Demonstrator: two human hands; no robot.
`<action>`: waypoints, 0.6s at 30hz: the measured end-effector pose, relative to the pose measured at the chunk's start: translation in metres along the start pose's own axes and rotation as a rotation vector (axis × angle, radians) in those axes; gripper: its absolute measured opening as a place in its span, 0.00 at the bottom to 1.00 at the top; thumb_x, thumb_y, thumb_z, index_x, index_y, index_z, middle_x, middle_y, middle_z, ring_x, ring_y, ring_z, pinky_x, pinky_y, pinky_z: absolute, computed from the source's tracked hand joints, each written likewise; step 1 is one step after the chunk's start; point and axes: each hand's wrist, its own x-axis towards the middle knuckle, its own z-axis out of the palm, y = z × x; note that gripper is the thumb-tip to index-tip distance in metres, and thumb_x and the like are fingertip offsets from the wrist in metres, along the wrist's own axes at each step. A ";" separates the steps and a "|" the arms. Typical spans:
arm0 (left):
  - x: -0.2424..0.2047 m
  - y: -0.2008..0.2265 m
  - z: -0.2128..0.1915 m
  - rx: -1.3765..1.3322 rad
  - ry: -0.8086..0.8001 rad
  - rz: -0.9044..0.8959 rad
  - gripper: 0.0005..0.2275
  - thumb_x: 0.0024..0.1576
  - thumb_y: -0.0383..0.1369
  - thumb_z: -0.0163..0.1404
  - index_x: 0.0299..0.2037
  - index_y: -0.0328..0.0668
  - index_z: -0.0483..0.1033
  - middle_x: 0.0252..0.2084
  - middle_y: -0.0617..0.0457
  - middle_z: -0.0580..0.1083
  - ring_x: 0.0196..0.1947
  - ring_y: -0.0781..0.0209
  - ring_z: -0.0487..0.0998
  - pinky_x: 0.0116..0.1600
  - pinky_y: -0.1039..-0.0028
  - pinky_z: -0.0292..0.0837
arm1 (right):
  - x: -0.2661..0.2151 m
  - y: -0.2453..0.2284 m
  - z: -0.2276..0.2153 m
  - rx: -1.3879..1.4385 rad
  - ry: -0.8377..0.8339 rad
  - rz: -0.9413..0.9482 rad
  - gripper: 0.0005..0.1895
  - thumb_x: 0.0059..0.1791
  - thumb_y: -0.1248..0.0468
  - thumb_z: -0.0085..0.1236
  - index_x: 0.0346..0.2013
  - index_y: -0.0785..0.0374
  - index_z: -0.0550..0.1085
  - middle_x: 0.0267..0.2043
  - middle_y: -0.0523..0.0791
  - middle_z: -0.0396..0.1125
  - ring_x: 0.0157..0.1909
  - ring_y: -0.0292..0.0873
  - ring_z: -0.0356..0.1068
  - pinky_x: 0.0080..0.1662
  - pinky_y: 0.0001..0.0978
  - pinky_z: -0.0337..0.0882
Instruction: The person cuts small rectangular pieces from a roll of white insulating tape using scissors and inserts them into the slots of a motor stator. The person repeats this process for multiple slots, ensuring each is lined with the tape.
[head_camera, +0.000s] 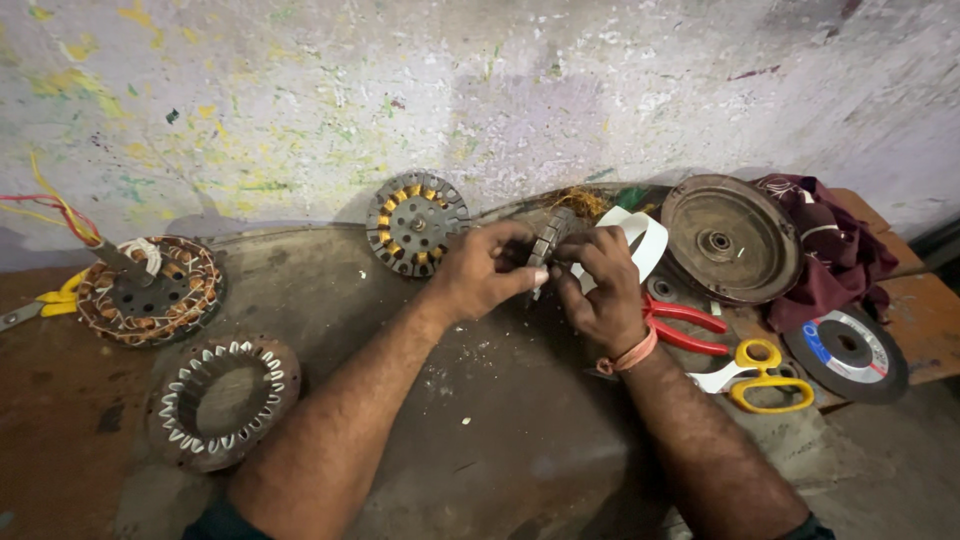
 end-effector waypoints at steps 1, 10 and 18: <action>0.001 0.001 0.001 0.007 -0.023 -0.030 0.29 0.49 0.49 0.63 0.55 0.38 0.76 0.53 0.45 0.78 0.54 0.53 0.80 0.60 0.59 0.76 | 0.000 0.001 0.000 0.002 -0.010 -0.004 0.13 0.43 0.72 0.61 0.41 0.64 0.75 0.46 0.48 0.70 0.50 0.53 0.67 0.52 0.43 0.68; -0.002 0.012 -0.002 0.037 -0.073 -0.078 0.25 0.51 0.42 0.62 0.56 0.37 0.76 0.57 0.44 0.76 0.58 0.50 0.77 0.60 0.57 0.75 | 0.001 0.008 0.007 -0.016 -0.052 -0.090 0.21 0.37 0.72 0.59 0.45 0.64 0.72 0.45 0.51 0.65 0.48 0.59 0.61 0.49 0.49 0.66; -0.004 0.020 -0.008 0.081 -0.068 -0.089 0.28 0.48 0.41 0.63 0.59 0.40 0.73 0.55 0.45 0.76 0.56 0.52 0.77 0.57 0.63 0.75 | 0.003 -0.007 0.006 -0.134 -0.065 -0.070 0.20 0.37 0.71 0.62 0.43 0.63 0.72 0.45 0.51 0.64 0.51 0.60 0.61 0.52 0.52 0.65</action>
